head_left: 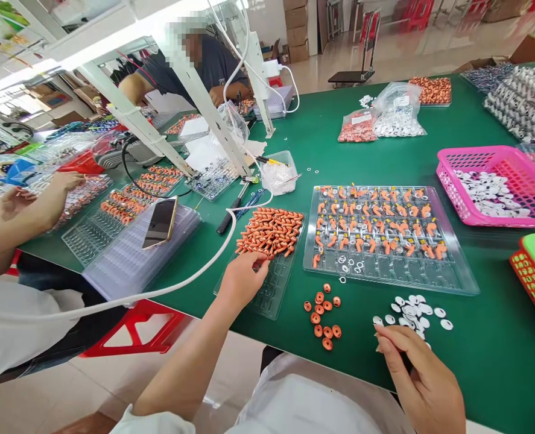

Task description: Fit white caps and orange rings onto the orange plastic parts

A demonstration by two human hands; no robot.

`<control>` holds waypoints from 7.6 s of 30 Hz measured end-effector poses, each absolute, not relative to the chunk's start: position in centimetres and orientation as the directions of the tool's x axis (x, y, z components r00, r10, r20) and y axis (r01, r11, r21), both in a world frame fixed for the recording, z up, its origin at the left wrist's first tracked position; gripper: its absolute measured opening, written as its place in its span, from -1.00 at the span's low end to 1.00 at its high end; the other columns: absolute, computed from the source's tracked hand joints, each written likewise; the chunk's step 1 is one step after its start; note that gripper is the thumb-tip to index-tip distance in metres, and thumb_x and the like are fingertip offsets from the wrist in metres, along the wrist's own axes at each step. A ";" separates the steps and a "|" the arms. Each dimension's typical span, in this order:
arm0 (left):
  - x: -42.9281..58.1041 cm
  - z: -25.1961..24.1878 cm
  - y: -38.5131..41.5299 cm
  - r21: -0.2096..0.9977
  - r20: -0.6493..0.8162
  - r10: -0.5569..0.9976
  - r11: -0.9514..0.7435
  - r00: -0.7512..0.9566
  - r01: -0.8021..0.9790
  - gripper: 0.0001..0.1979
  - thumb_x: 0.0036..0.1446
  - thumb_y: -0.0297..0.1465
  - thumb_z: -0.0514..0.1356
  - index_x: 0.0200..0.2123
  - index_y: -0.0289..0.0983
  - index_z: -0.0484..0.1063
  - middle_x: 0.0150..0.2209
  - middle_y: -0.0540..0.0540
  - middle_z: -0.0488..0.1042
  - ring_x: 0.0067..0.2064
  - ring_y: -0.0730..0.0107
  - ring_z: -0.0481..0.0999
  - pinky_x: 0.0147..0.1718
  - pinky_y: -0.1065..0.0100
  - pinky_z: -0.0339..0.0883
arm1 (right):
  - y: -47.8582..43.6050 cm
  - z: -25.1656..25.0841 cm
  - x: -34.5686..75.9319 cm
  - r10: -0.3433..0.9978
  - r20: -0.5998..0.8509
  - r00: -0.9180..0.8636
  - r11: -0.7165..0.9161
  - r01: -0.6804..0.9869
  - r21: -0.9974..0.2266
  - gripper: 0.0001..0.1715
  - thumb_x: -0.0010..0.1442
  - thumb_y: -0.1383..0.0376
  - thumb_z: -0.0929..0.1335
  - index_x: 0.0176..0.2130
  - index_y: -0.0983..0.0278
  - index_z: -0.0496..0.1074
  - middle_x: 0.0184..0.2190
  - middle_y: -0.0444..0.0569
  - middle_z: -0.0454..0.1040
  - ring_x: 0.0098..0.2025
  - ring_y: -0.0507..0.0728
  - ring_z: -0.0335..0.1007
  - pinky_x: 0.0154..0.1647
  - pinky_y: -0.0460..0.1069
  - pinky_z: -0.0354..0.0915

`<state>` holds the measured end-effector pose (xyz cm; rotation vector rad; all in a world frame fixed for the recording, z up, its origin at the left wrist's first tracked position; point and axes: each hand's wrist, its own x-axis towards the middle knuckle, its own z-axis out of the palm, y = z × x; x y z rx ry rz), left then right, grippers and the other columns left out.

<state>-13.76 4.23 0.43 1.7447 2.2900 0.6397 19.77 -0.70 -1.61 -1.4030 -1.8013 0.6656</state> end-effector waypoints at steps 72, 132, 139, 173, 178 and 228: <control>-1.6 0.8 1.7 0.691 0.225 0.926 -0.370 0.302 0.620 -0.87 0.27 -0.38 0.13 -0.28 -0.25 0.47 -0.40 -0.05 0.54 -0.34 0.31 0.58 0.10 0.01 0.42 | 16.5 2.0 20.9 0.951 0.003 -0.310 0.289 0.883 -0.369 -0.67 0.38 0.20 0.30 0.06 0.31 0.41 0.03 0.07 0.45 0.00 0.19 0.45 0.00 0.16 0.42; 0.4 2.7 1.9 0.827 -0.463 0.851 0.516 0.248 -0.226 -0.77 -0.04 -0.35 0.43 -0.26 -0.27 0.59 -0.37 -0.06 0.60 -0.40 0.44 0.54 -0.61 0.53 0.21 | -0.1 0.7 21.4 0.536 0.664 -0.521 0.842 0.383 -0.380 -0.61 0.19 0.48 0.37 -0.08 0.03 0.44 -0.19 -0.12 0.65 -0.26 0.14 0.48 -0.36 0.08 0.35; 0.5 3.2 1.1 0.965 -0.173 0.963 0.207 0.206 -0.160 -0.93 0.06 -0.45 0.38 -0.33 -0.21 0.61 -0.35 -0.05 0.60 -0.28 0.37 0.54 -0.20 0.32 0.46 | -0.8 0.5 19.9 0.776 0.551 -0.306 0.625 0.265 -0.734 -0.38 0.16 0.44 0.33 0.18 0.09 0.29 0.00 0.07 0.50 0.03 0.27 0.40 -0.01 0.29 0.38; 1.2 2.0 0.2 0.988 -0.045 0.991 0.025 0.130 0.153 -0.92 0.10 -0.50 0.29 -0.32 -0.23 0.57 -0.34 -0.03 0.60 -0.30 0.40 0.56 0.02 0.22 0.38 | 0.0 0.5 18.6 0.932 0.276 -0.235 0.344 0.340 -0.875 -0.80 0.19 0.50 0.31 -0.28 0.20 0.26 -0.37 -0.12 0.35 -0.40 0.02 0.23 -0.41 -0.06 0.19; 0.4 2.5 0.8 0.912 0.106 0.955 -0.204 0.277 0.356 -0.90 0.17 -0.53 0.21 -0.34 -0.24 0.51 -0.39 0.01 0.56 -0.32 0.42 0.50 0.06 0.21 0.30 | 0.4 1.1 19.4 0.913 0.233 -0.334 0.368 0.433 -0.823 -0.82 0.21 0.48 0.29 -0.30 0.21 0.22 -0.42 -0.16 0.28 -0.45 0.01 0.13 -0.42 -0.07 0.13; -0.6 2.9 15.0 0.173 0.175 0.935 -0.338 0.309 0.925 -0.86 0.12 -0.54 0.09 -0.33 -0.36 0.46 -0.34 -0.23 0.50 -0.20 0.09 0.48 -0.25 0.21 0.35 | -1.6 -0.5 19.2 0.858 0.168 -0.485 0.168 -0.044 -0.985 -0.85 0.10 0.45 0.31 -0.37 0.19 0.29 -0.43 -0.12 0.39 -0.42 0.05 0.30 -0.44 -0.05 0.24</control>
